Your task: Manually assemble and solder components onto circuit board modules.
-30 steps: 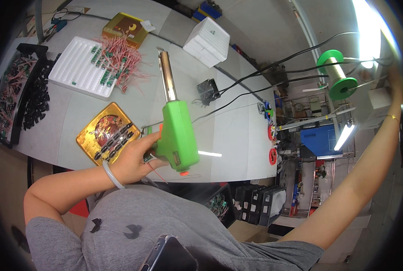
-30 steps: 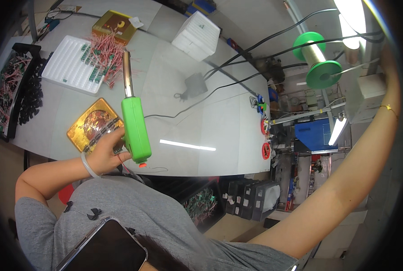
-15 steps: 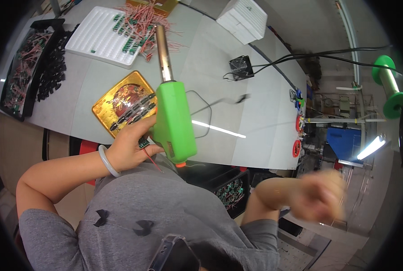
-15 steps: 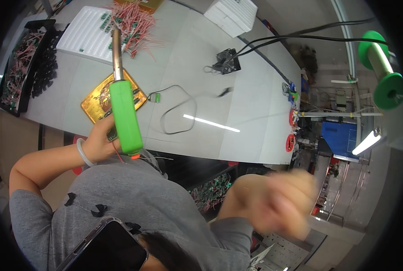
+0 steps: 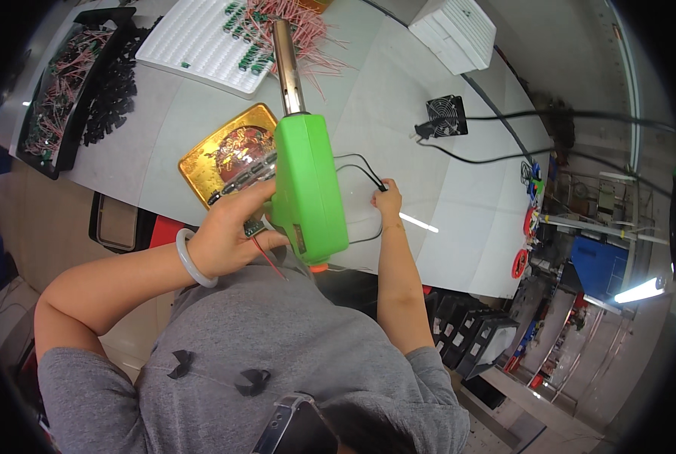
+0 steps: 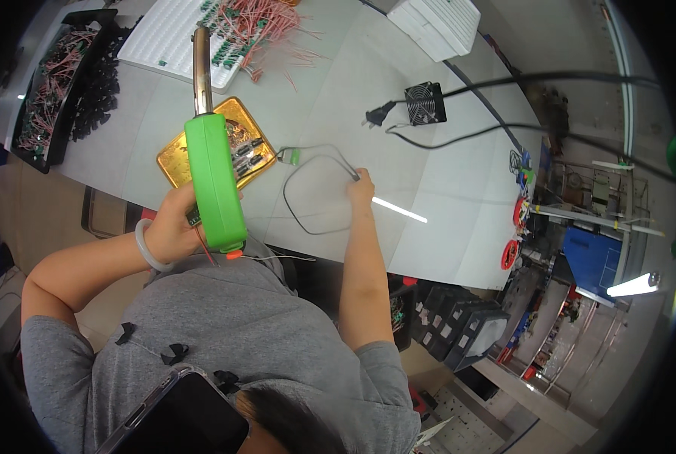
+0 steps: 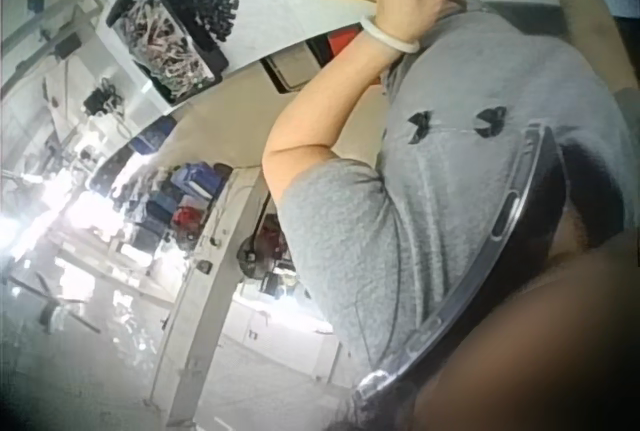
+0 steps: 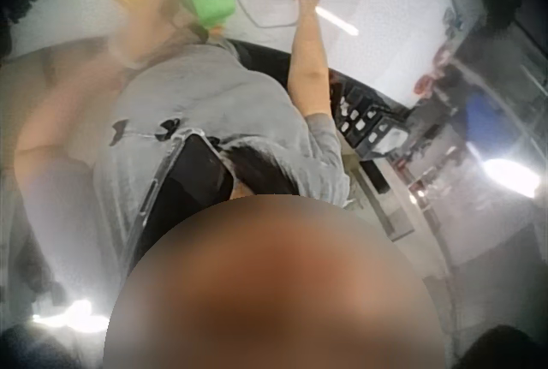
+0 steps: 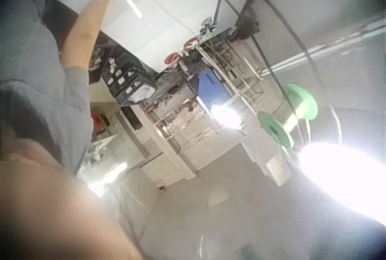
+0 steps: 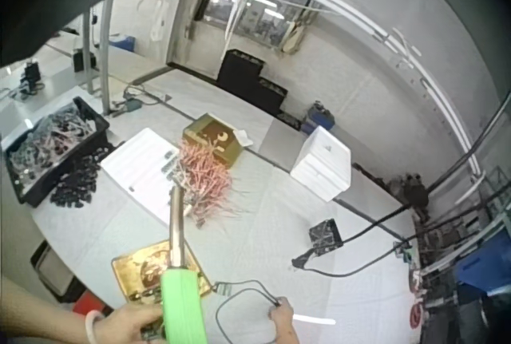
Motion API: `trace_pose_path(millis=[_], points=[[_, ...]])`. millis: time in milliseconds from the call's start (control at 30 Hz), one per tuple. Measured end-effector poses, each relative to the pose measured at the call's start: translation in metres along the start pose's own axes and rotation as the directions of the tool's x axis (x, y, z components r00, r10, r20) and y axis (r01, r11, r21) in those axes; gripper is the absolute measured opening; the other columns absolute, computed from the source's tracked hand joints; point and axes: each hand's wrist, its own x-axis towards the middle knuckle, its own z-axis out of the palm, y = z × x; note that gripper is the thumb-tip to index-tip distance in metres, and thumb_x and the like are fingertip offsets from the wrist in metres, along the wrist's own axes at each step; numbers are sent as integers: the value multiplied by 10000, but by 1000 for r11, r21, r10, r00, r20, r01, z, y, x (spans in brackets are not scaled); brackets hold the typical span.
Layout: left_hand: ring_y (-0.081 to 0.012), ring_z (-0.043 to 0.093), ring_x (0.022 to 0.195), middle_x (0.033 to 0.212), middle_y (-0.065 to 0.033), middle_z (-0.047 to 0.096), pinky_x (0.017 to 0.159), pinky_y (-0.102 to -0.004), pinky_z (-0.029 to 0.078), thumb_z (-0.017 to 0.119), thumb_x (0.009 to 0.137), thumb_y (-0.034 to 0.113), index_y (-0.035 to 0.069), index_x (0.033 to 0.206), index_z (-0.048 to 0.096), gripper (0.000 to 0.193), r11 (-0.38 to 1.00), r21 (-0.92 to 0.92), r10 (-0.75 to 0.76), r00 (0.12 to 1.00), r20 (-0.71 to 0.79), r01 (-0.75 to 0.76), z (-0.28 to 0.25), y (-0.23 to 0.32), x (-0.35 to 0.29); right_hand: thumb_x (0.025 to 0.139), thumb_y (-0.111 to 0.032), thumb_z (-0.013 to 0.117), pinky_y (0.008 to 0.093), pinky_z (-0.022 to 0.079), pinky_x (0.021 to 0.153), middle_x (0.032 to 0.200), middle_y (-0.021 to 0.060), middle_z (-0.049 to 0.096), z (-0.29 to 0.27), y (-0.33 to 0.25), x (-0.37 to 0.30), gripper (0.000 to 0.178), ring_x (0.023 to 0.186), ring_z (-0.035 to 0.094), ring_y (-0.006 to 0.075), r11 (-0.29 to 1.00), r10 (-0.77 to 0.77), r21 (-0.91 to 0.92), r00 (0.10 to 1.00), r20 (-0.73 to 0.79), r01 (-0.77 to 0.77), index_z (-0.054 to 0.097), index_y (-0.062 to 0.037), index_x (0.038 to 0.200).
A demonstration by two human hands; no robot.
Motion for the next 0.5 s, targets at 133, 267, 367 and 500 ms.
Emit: trace_pose_path(millis=[133, 267, 367, 500], points=[[-304, 565, 935, 1039, -176, 558, 801, -336, 444, 711, 679, 114, 9, 1221, 420, 624, 1000, 4, -12, 1000, -20, 12, -8, -4, 2, 749, -96, 579, 265, 492, 560, 700, 119, 632, -9, -44, -10, 189, 584, 608, 135, 990, -43, -136, 991, -129, 25, 608, -62, 933], [-299, 566, 933, 1033, -178, 559, 798, -333, 446, 702, 687, 118, 7, 1222, 418, 615, 999, -42, 14, 1000, -13, -15, -4, 2, 4, 760, -79, 596, 230, 474, 617, 708, 96, 632, -63, -105, -45, 83, 664, 610, 128, 985, -50, 145, 965, -258, 90, 625, -26, 818], [-168, 564, 894, 964, -87, 592, 802, -303, 444, 633, 751, 67, 4, 1076, 534, 345, 997, -16, 73, 997, 36, -73, 4, 10, 1, 781, -29, 591, 224, 469, 613, 756, 86, 615, -110, -134, -83, 74, 676, 595, 134, 849, -205, 358, 866, -457, 389, 604, 9, 844], [-181, 570, 878, 992, -105, 591, 794, -316, 448, 651, 704, 59, -10, 1095, 511, 421, 990, 26, 137, 990, 29, -138, 20, 7, -5, 796, 74, 530, 243, 489, 591, 812, 105, 550, -223, -210, -163, 127, 623, 562, 151, 613, -569, 162, 574, -589, 773, 522, 19, 910]])
